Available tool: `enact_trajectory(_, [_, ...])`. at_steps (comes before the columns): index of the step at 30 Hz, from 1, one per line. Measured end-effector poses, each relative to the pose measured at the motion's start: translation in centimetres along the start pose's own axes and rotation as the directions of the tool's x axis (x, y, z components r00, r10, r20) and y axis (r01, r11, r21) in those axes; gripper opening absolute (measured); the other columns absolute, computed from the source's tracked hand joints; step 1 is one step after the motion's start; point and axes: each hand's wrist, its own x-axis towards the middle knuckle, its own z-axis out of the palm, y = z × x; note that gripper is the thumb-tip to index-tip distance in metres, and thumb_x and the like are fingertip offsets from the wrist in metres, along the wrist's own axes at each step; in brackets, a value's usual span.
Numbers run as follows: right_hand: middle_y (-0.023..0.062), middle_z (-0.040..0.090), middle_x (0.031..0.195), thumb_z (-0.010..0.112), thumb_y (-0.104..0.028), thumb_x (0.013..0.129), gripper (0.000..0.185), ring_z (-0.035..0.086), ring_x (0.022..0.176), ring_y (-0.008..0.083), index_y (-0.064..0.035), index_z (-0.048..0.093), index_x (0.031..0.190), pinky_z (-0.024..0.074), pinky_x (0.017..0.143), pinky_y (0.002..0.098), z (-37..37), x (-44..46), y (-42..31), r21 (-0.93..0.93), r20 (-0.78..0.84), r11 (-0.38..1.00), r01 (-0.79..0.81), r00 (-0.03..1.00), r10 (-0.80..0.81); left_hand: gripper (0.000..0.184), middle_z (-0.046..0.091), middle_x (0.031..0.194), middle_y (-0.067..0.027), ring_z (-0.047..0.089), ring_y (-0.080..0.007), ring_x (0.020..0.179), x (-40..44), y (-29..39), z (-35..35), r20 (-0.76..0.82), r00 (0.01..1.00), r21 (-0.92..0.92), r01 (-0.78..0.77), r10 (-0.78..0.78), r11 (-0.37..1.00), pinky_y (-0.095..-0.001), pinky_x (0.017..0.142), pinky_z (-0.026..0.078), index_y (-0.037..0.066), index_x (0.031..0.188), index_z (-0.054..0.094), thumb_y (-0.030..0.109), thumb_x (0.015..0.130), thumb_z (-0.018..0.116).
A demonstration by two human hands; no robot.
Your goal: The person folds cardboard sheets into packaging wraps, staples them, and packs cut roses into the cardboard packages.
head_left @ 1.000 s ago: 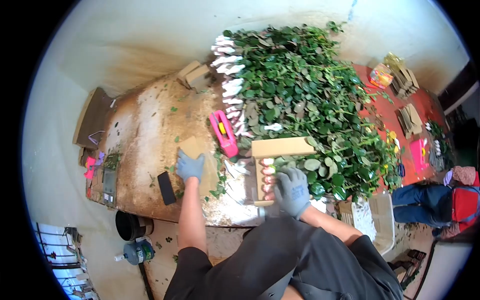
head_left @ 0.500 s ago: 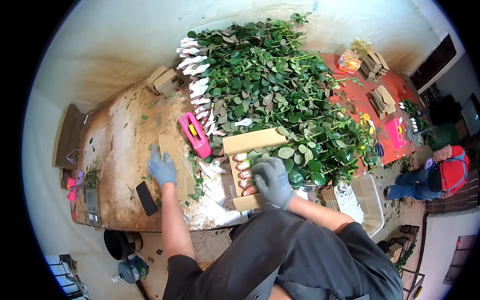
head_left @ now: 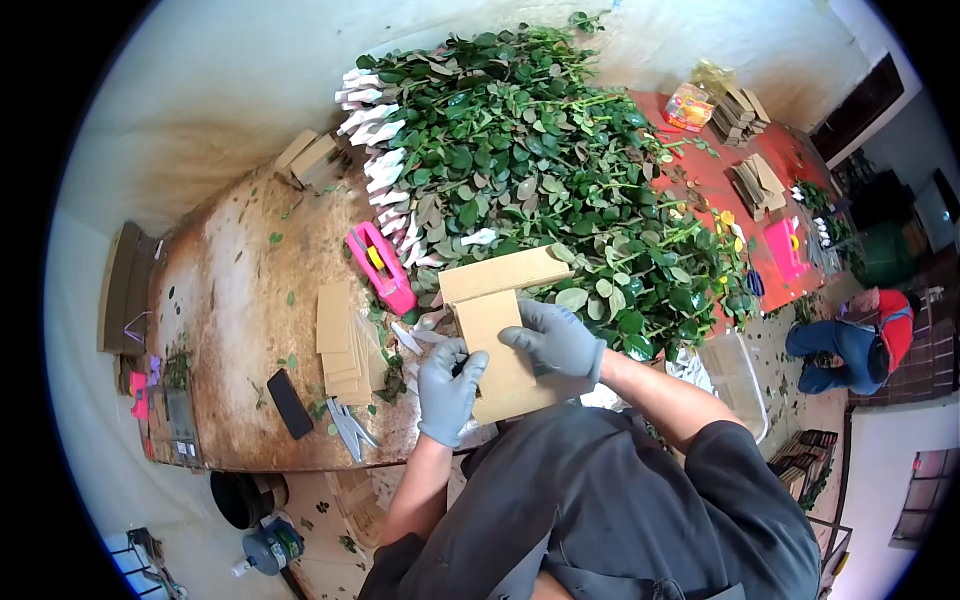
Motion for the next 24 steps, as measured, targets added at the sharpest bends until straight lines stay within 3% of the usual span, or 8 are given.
enact_trajectory(5, [0.0225, 0.074, 0.102, 0.067, -0.041, 0.096, 0.042, 0.070, 0.099, 0.0405, -0.0024, 0.072, 0.112, 0.0538, 0.088, 0.0471, -3.0, 2.5, 1.2, -0.502, 0.056, 0.841, -0.201, 0.963, 0.264, 0.023, 0.073, 0.095, -0.0104, 0.069, -0.0163, 0.079, 1.5, 0.0, -1.0, 0.081, 0.997, 0.386, -0.033, 0.001, 0.922, -0.0302, 0.073, 0.056, -0.001, 0.108, 0.071, 0.013, 0.091, 0.075])
enact_trajectory(7, [0.0234, 0.074, 0.100, 0.066, -0.045, 0.094, 0.046, 0.070, 0.097, 0.0408, -0.0018, 0.073, 0.109, 0.0541, 0.088, 0.0476, -3.1, 3.5, 1.8, -0.524, 0.085, 0.828, -0.199, 0.955, 0.284, 0.029, 0.073, 0.099, -0.0136, 0.071, -0.0294, 0.086, 2.4, 1.7, -1.0, 0.144, 0.982, 0.579, -0.181, 0.118, 0.795, -0.0371, 0.082, 0.058, 0.002, 0.108, 0.074, 0.021, 0.088, 0.076])
enact_trajectory(11, [0.0266, 0.073, 0.095, 0.064, -0.048, 0.091, 0.051, 0.072, 0.093, 0.0417, 0.0008, 0.076, 0.098, 0.0554, 0.087, 0.0484, -3.0, 4.1, 2.0, -0.581, 0.156, 0.790, -0.193, 0.927, 0.341, 0.039, 0.072, 0.111, -0.0140, 0.071, -0.0290, 0.097, 4.0, 1.5, -0.6, 0.333, 0.936, 0.714, -0.328, 0.112, 0.619, -0.0375, 0.092, 0.057, 0.003, 0.118, 0.073, 0.020, 0.085, 0.081])
enact_trajectory(13, [0.0245, 0.074, 0.094, 0.064, -0.044, 0.090, 0.046, 0.072, 0.093, 0.0414, 0.0005, 0.077, 0.091, 0.0564, 0.087, 0.0473, -2.5, 4.5, 2.4, -0.665, 0.111, 0.734, -0.140, 0.953, 0.282, 0.053, 0.067, 0.132, -0.0150, 0.062, -0.0359, 0.122, 4.6, 1.0, -0.1, 0.526, 0.834, 0.712, -0.538, 0.165, 0.451, -0.0444, 0.109, 0.047, 0.005, 0.126, 0.069, 0.026, 0.080, 0.084])
enact_trajectory(16, [0.0222, 0.075, 0.096, 0.065, -0.044, 0.089, 0.044, 0.073, 0.092, 0.0394, -0.0018, 0.078, 0.094, 0.0574, 0.086, 0.0460, -2.6, 4.6, 1.1, -0.711, 0.139, 0.688, -0.147, 0.929, 0.342, 0.064, 0.058, 0.147, -0.0150, 0.053, -0.0375, 0.135, 4.4, 0.5, 0.3, 0.535, 0.843, 0.744, -0.503, 0.059, 0.440, -0.0477, 0.116, 0.039, 0.007, 0.133, 0.065, 0.031, 0.077, 0.086])
enact_trajectory(18, [0.0167, 0.076, 0.092, 0.065, -0.029, 0.087, 0.026, 0.074, 0.082, 0.0331, -0.0074, 0.079, 0.090, 0.0586, 0.073, 0.0446, -1.4, 3.0, 1.1, -0.816, 0.093, 0.578, 0.017, 0.990, 0.102, 0.070, 0.057, 0.147, -0.0171, 0.054, -0.0395, 0.134, 4.5, -0.5, -0.2, 0.560, 0.824, 0.733, -0.540, 0.084, 0.413, -0.0482, 0.114, 0.042, 0.007, 0.135, 0.064, 0.030, 0.073, 0.088])
enact_trajectory(20, [0.0136, 0.070, 0.078, 0.063, -0.014, 0.081, 0.011, 0.071, 0.074, 0.0298, -0.0094, 0.073, 0.079, 0.0558, 0.064, 0.0424, 1.2, 2.3, 3.6, -0.826, -0.096, 0.545, 0.145, 0.916, -0.389, 0.070, 0.060, 0.142, -0.0217, 0.056, -0.0402, 0.130, 4.4, -0.9, -0.3, 0.556, 0.822, 0.712, -0.548, 0.124, 0.439, -0.0488, 0.112, 0.043, 0.004, 0.135, 0.064, 0.030, 0.073, 0.087])
enact_trajectory(24, [0.0087, 0.069, 0.100, 0.061, -0.019, 0.084, 0.021, 0.064, 0.098, 0.0276, -0.0085, 0.072, 0.099, 0.0512, 0.079, 0.0392, 3.0, 1.9, 3.6, -0.803, -0.018, 0.499, 0.325, 0.824, -0.567, 0.071, 0.059, 0.139, -0.0212, 0.055, -0.0417, 0.128, 4.7, -1.3, -0.4, 0.543, 0.834, 0.703, -0.517, 0.101, 0.488, -0.0482, 0.109, 0.042, -0.001, 0.129, 0.064, 0.030, 0.070, 0.087])
